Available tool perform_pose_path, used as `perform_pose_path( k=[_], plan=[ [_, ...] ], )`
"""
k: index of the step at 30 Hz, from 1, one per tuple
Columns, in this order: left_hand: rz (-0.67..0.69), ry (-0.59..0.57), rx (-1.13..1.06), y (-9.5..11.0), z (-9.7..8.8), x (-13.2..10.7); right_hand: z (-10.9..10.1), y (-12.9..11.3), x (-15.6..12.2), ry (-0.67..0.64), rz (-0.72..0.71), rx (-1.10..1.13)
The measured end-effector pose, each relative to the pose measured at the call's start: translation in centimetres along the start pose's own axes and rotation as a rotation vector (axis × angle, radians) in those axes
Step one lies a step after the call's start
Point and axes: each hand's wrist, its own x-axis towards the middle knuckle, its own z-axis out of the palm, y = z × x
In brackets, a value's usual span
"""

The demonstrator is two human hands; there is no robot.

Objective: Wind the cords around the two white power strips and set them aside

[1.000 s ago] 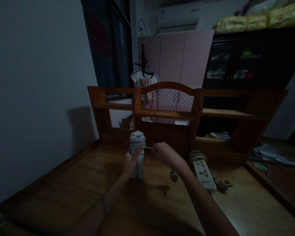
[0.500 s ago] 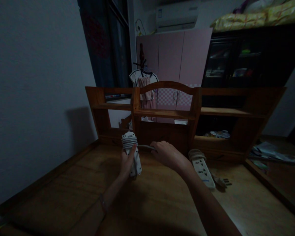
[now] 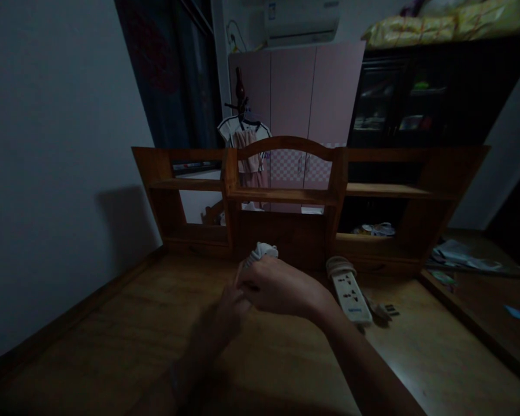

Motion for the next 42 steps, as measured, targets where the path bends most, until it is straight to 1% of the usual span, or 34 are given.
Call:
perform_pose_path(
  k=[2,4,7,8,10,12,14,16,19,22,25,26,30,32,34,37,40,42],
  plan=[
    [0.027,-0.039,0.027,0.1,0.4,-0.1,0.1,0.6,0.2,-0.014,0.006,0.064],
    [0.004,-0.106,0.083,0.2,0.8,0.2,0.2,1.3,0.2,-0.029,0.040,0.101],
    [-0.039,-0.229,0.285,0.8,1.0,0.7,0.1,2.4,-0.1,-0.030,0.098,0.108],
    [-0.035,-0.256,0.348,1.0,1.0,0.8,0.1,2.7,-0.3,-0.033,0.111,0.104],
    [0.021,-0.288,0.410,1.3,0.9,0.8,-0.1,3.1,-0.6,-0.052,0.133,0.093],
    [0.108,-0.327,0.410,1.6,0.9,0.6,-0.4,3.5,-0.9,-0.109,0.145,0.088],
    [0.171,-0.378,0.385,2.1,1.0,0.4,-0.9,3.9,-1.2,-0.192,0.131,0.102],
    [0.177,-0.424,0.362,2.8,1.1,0.3,-1.5,4.2,-1.7,-0.261,0.108,0.127],
    [0.121,-0.474,0.337,3.8,1.2,0.3,-2.4,4.4,-2.5,-0.295,0.122,0.122],
    [0.091,-0.484,0.318,4.2,0.9,0.5,-2.8,4.0,-3.0,-0.276,0.160,0.088],
    [0.080,-0.455,0.305,4.0,0.2,0.6,-2.4,2.7,-2.9,-0.200,0.136,0.067],
    [0.078,-0.462,0.292,3.9,-0.1,0.5,-2.2,2.1,-2.8,-0.165,0.125,0.058],
    [0.116,-0.554,0.160,3.6,-0.6,0.3,-1.1,-0.2,-2.2,-0.056,0.125,-0.025],
    [0.122,-0.539,0.099,3.7,-0.5,0.2,-0.9,-0.6,-1.8,-0.024,0.130,-0.073],
    [0.095,-0.502,0.067,3.8,-0.3,0.2,-0.8,-0.3,-1.5,-0.002,0.139,-0.092],
    [0.083,-0.483,0.105,3.5,0.3,0.3,-1.1,1.3,-1.2,0.022,0.213,-0.101],
    [0.156,-0.547,0.186,2.8,1.1,0.4,-1.1,3.3,-1.3,-0.005,0.339,-0.123],
    [0.242,-0.622,0.227,2.4,1.7,0.3,-0.9,4.5,-1.4,-0.099,0.420,-0.093]
  ],
)
